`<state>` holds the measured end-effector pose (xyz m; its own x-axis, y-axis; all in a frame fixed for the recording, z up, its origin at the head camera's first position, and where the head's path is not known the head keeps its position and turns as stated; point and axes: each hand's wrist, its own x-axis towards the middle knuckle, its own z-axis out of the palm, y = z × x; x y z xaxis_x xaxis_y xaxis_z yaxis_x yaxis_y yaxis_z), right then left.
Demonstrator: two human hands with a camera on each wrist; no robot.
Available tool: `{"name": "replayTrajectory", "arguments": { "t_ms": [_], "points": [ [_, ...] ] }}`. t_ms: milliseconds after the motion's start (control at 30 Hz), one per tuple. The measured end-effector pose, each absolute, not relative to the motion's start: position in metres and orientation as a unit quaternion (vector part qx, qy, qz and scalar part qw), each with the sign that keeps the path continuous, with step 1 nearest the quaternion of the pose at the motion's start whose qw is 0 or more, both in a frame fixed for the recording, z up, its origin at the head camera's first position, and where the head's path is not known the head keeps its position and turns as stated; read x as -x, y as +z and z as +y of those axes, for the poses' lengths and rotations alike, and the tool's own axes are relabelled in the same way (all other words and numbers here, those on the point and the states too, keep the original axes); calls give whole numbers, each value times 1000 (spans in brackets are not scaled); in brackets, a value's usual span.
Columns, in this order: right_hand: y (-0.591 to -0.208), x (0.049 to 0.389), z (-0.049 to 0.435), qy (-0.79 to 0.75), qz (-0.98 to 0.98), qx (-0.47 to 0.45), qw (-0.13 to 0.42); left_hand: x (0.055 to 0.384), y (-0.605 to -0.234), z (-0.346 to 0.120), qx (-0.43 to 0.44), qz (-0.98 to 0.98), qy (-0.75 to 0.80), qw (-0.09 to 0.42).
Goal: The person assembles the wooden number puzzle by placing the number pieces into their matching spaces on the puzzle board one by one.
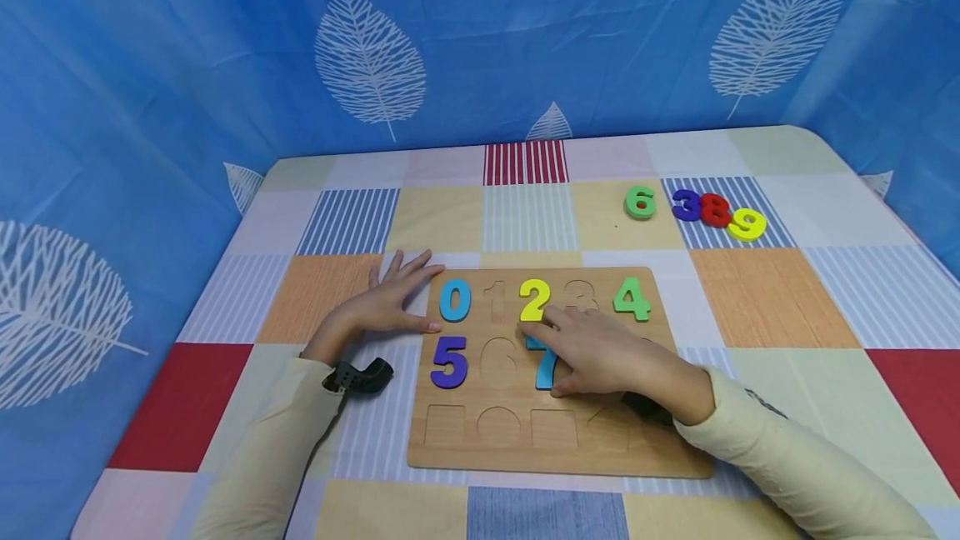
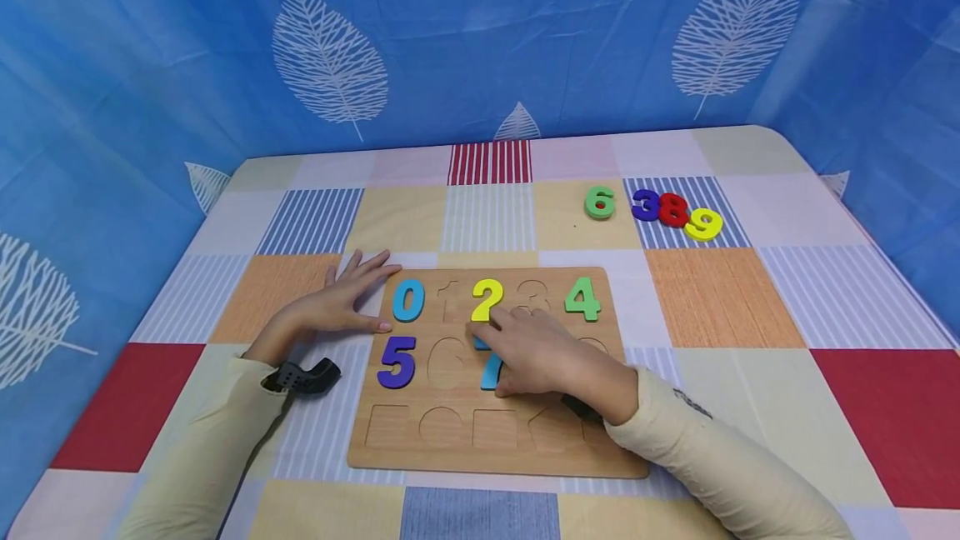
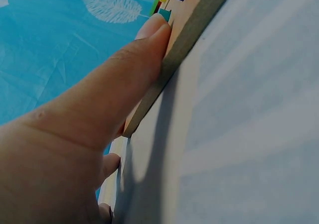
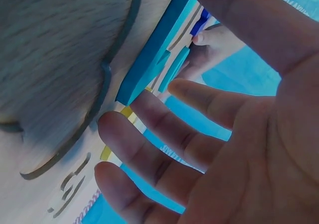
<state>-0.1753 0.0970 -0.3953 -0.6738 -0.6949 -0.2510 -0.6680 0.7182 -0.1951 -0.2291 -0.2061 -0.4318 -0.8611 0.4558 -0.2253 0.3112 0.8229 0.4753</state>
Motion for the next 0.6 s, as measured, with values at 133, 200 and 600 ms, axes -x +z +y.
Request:
{"name": "replayTrajectory", "arguments": {
  "t_ms": [133, 200, 600],
  "points": [
    [-394, 177, 100, -53, 910, 375, 168, 230, -433, -206, -204, 940, 219, 166],
    [-391, 180, 103, -65, 909, 373, 175, 231, -433, -205, -204, 940, 219, 165],
    [-364, 217, 142, -152, 915, 333, 172, 232, -434, -206, -202, 941, 218, 163]
  ]
}}
